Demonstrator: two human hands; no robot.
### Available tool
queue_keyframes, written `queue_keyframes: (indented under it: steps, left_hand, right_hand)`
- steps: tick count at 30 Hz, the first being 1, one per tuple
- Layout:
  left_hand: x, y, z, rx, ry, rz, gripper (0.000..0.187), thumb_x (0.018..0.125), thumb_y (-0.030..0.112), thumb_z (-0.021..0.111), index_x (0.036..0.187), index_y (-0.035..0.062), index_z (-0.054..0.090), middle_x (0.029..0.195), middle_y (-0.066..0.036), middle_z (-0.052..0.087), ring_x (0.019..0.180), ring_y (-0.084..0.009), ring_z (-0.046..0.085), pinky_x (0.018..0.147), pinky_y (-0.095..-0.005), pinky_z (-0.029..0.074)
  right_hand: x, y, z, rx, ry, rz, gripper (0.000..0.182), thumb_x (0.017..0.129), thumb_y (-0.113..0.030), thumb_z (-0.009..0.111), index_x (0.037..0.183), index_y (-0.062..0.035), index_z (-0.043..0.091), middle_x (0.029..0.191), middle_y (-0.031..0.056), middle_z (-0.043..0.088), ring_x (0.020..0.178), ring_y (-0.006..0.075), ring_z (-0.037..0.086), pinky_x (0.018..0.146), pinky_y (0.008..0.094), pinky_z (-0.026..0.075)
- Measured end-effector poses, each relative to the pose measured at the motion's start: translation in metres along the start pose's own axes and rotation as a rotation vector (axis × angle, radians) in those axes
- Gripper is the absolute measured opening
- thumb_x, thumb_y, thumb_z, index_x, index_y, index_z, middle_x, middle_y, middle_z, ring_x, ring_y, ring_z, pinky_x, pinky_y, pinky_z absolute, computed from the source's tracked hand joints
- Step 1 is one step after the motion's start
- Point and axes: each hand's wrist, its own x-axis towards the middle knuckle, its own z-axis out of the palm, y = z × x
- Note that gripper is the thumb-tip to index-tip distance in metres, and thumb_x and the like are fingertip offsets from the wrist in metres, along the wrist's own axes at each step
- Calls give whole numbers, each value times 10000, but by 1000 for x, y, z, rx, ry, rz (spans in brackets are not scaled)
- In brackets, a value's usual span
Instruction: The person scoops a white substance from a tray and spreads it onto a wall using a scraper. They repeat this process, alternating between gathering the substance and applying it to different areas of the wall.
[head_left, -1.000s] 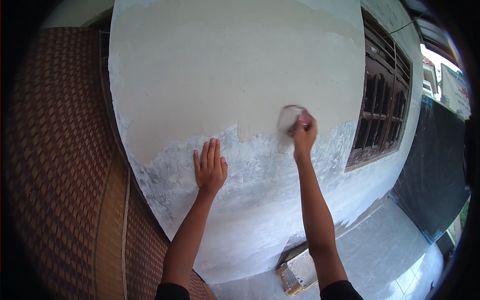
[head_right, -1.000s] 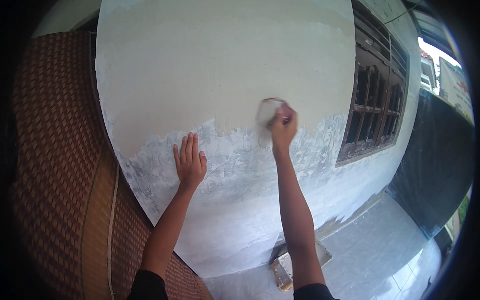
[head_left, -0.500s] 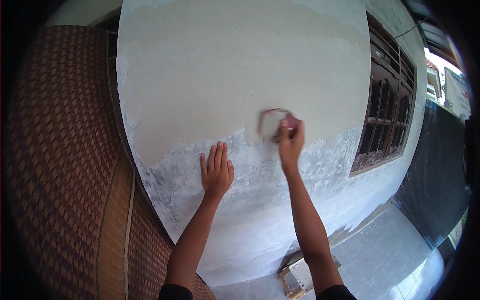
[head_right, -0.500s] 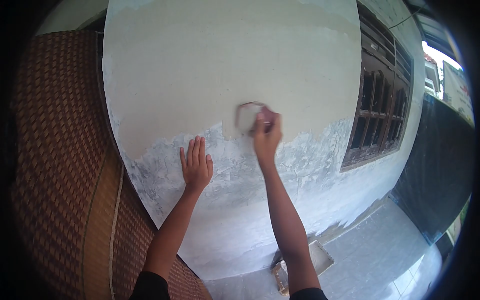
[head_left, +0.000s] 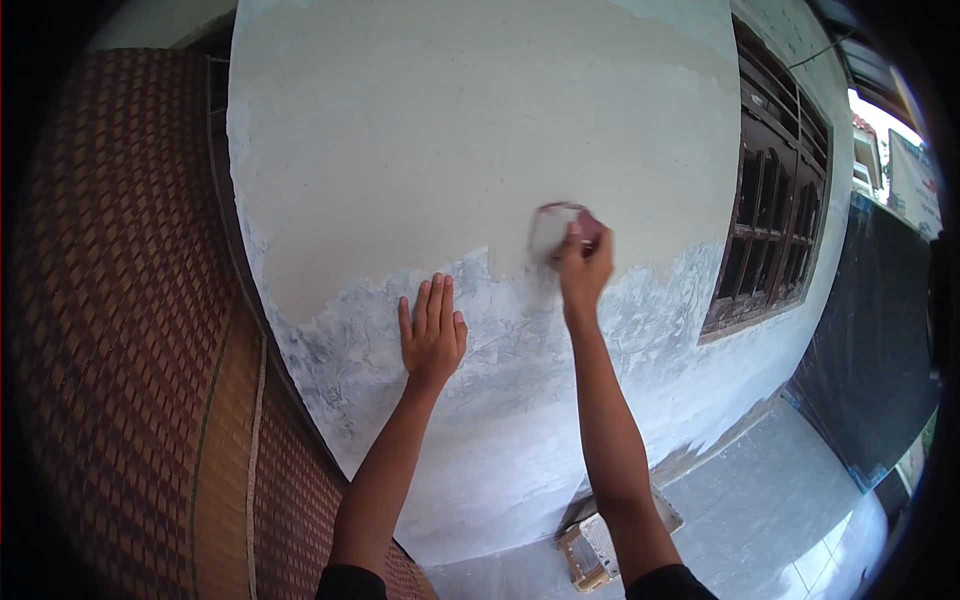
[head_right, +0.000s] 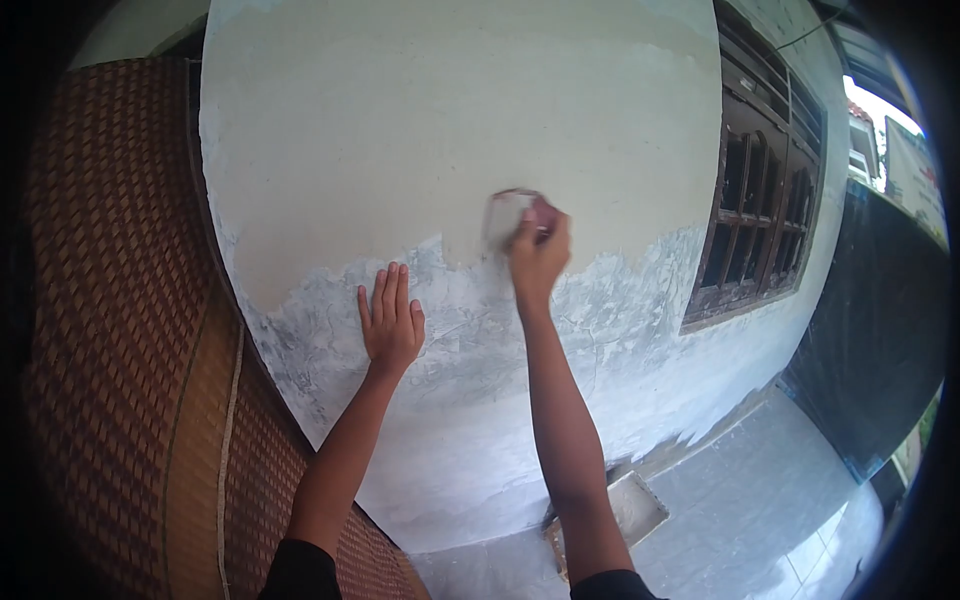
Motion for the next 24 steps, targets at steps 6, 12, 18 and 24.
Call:
queue_keyframes:
  steps: [6,12,18,24]
  left_hand:
    - [2,-1,2,-10,7,0,495,958,234,439,1425,71,469,1499,-47,426,1416,-198,342,1178,-483,208]
    - [1,-1,1,-5,-2,-7,493,959,239,440,1421,73,474,1498,-48,427,1413,-195,347,1178,-483,208]
    - [1,0,0,-5,-5,0,489,963,247,437,1421,77,476,1500,-46,423,1416,-192,340,1180,-483,204]
    - [2,-1,2,-31,8,15,513,961,222,432,1446,56,421,1485,-83,418,1401,-233,349,1178,-508,178]
  right_hand:
    - [-15,-1,9,-64,-193,-102,298,936,-247,637,1107,-7,593,868,99,654,715,139,595,623,289,477]
    - [1,0,-18,234,217,241,287,963,-263,611,1109,-16,594,955,55,617,766,122,583,666,267,498]
    - [-9,-9,-6,11,-32,169,295,950,-260,619,1095,-5,581,867,93,648,764,142,583,677,304,492]
    - [-14,-7,-2,216,-229,204,242,959,-228,603,1074,-15,590,904,102,624,756,142,567,633,303,497]
